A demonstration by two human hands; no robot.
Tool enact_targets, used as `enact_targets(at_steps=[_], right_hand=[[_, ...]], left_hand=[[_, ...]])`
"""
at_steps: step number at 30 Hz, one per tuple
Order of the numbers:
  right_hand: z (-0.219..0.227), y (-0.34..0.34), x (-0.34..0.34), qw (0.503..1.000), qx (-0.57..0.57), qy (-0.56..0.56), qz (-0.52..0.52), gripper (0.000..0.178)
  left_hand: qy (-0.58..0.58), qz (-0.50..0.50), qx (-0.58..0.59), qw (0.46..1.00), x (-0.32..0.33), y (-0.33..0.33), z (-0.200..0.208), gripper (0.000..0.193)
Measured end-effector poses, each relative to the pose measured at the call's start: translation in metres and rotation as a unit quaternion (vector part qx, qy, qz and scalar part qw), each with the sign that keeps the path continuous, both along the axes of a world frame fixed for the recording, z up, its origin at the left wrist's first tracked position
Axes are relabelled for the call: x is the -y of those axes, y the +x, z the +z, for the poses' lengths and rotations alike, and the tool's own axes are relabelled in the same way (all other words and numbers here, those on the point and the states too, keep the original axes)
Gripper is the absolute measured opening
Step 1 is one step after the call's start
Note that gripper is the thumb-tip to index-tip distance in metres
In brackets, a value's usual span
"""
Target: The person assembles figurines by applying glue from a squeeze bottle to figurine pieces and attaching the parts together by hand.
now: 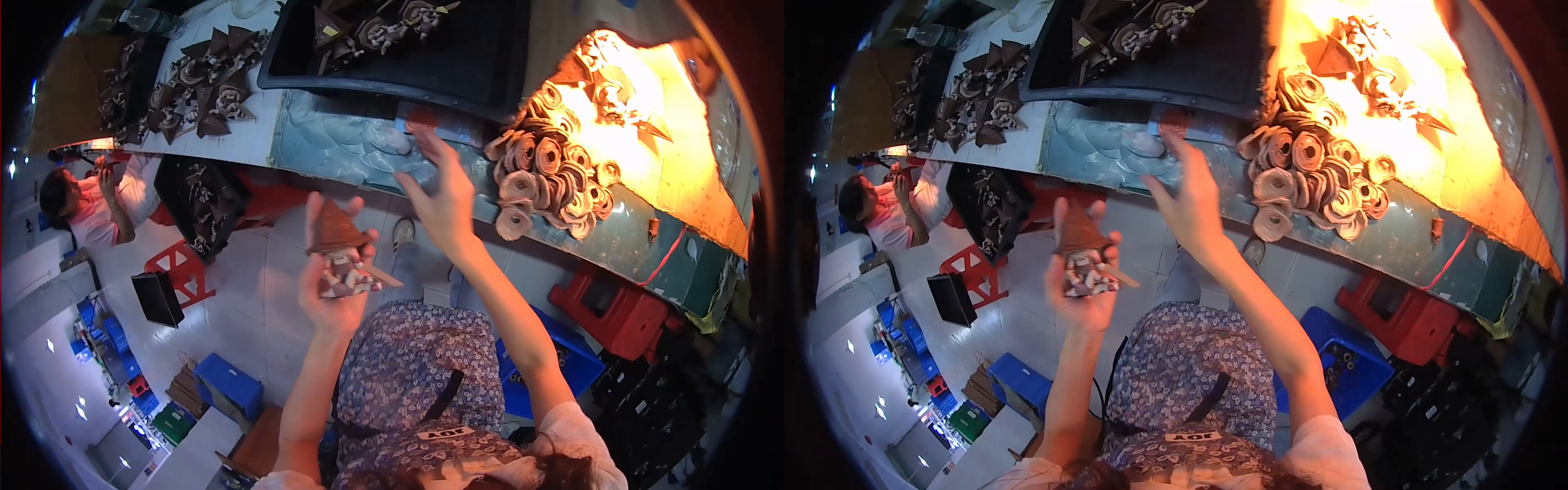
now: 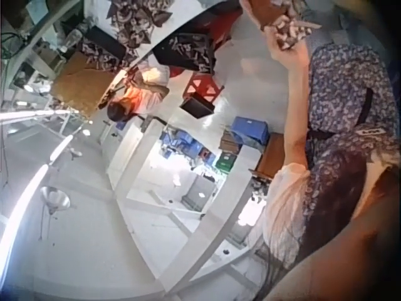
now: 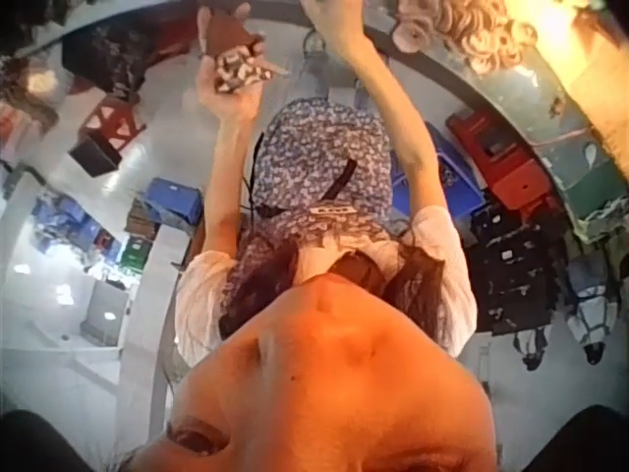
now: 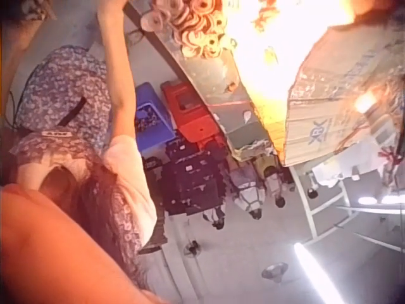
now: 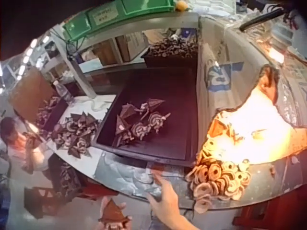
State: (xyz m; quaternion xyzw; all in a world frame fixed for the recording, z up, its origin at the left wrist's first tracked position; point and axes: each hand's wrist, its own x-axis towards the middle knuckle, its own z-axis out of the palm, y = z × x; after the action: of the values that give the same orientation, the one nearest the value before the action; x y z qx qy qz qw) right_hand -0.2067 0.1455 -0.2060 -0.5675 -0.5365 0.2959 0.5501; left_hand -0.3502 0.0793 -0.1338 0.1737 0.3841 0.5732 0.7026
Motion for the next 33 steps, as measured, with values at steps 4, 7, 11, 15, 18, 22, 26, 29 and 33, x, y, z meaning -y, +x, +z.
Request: enact_targets(at_steps=[4, 7, 11, 15, 18, 22, 26, 29, 33], right_hand=[[-0.021, -0.021, -0.029, 0.989, 0.145, 0.020, 0.018, 0.043], [0.007, -0.008, -0.002, 0.997, 0.024, -0.040, 0.056, 0.034], [0.079, 0.044, 0.060, 0.981, -0.094, -0.125, 0.111, 0.033], [0.123, 0.088, 0.106, 0.982, -0.066, -0.153, 0.095, 0.035], [0.142, 0.116, 0.124, 0.992, 0.003, -0.098, 0.079, 0.037], [0.142, 0.131, 0.144, 0.996, 0.086, -0.003, -0.004, 0.041], [0.139, 0.142, 0.157, 0.990, 0.131, 0.007, -0.048, 0.037], [0.142, 0.146, 0.159, 0.992, 0.116, 0.001, -0.058, 0.037], [0.143, 0.152, 0.164, 0.991, 0.119, -0.006, -0.068, 0.037]], left_hand=[[0.057, 0.051, 0.026, 0.997, -0.029, -0.010, -0.006, 0.070], [0.104, 0.069, 0.010, 0.992, -0.048, -0.008, -0.004, 0.070], [0.133, -0.004, 0.060, 0.989, -0.067, 0.023, 0.004, 0.071], [0.148, -0.086, 0.125, 0.977, -0.072, 0.072, 0.007, 0.068], [0.150, -0.121, 0.146, 0.970, -0.070, 0.108, 0.011, 0.068], [0.149, -0.146, 0.247, 0.946, -0.065, 0.142, 0.013, 0.068], [0.130, -0.182, 0.203, 0.953, -0.059, 0.163, 0.015, 0.070], [0.136, -0.186, 0.186, 0.955, -0.056, 0.169, 0.022, 0.071], [0.132, -0.198, 0.196, 0.951, -0.051, 0.178, 0.022, 0.071]])
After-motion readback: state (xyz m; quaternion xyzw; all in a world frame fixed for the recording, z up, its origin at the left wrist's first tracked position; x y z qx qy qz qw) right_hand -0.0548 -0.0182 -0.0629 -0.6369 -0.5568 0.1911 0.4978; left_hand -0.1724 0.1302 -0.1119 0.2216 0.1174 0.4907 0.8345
